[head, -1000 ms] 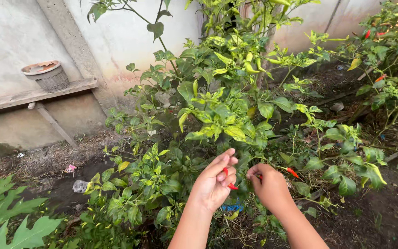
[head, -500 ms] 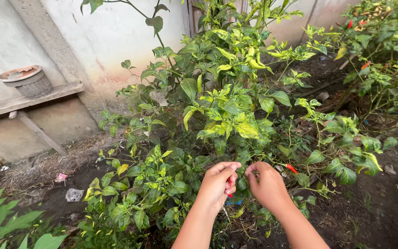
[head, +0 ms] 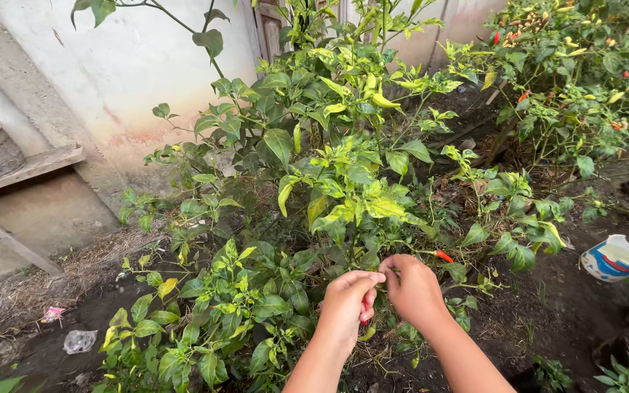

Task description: The person harvests chili peppers by plucking them from plants by hand and collecting them in their hand.

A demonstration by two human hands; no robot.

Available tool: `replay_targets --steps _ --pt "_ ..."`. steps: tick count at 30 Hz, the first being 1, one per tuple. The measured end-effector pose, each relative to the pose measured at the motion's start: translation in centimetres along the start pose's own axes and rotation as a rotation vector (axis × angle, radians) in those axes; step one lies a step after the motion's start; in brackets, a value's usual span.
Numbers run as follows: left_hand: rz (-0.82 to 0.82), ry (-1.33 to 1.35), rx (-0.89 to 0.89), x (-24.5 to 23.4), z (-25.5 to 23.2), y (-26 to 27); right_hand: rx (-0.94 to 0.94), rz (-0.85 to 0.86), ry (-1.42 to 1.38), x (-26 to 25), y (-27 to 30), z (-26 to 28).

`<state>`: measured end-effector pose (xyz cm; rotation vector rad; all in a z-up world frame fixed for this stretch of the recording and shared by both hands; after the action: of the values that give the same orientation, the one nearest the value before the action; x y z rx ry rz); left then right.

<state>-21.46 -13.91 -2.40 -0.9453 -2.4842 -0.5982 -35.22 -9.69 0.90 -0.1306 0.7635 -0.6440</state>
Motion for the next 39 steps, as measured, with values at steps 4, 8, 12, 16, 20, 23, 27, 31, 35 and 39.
replay_targets --steps 4,8,12,16,20,23,27,31,35,39 --pt "-0.106 -0.086 0.016 0.2 0.3 0.5 0.009 0.14 -0.021 -0.2 0.2 -0.1" --pt "0.153 0.496 -0.047 2.8 -1.0 0.4 0.052 -0.033 -0.149 -3.7 -1.0 2.5" --pt "0.272 0.581 -0.055 5.0 -0.8 -0.4 -0.028 -0.08 -0.192 -7.6 -2.0 6.8" --pt "0.187 0.494 -0.142 6.6 -0.2 -1.1 -0.04 0.169 -0.389 -7.8 -1.8 9.8" --pt "-0.042 0.486 -0.283 7.4 -0.4 0.3 -0.201 0.3 -0.247 -6.7 -0.8 10.6" --pt "-0.08 0.445 -0.325 7.3 1.1 -0.3 -0.096 0.336 -0.195 -6.6 -1.0 8.1" --pt "0.179 0.524 -0.265 6.9 3.1 -2.7 -0.119 0.239 -0.234 -8.2 -4.5 4.8" --pt "0.09 0.494 -0.345 5.4 4.6 -4.1 -0.101 0.229 0.042 -7.7 -5.9 1.9" --pt "-0.105 0.373 -0.275 3.3 6.2 -6.5 0.008 0.291 0.155 -5.8 -5.0 -0.3" --pt "-0.147 0.295 -0.233 1.9 7.8 -7.5 0.03 0.309 0.097 -4.3 -4.3 -0.5"
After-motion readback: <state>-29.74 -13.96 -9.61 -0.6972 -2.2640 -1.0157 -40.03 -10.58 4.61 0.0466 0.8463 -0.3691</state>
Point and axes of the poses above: each hand's wrist, its own y-axis away from the middle knuckle, its own x-axis out of the palm, z = x × y, the point moved 6 cm from there along -y, towards the middle knuckle, and after that the axes turned 11 degrees about -y, right-handed, at the moved point
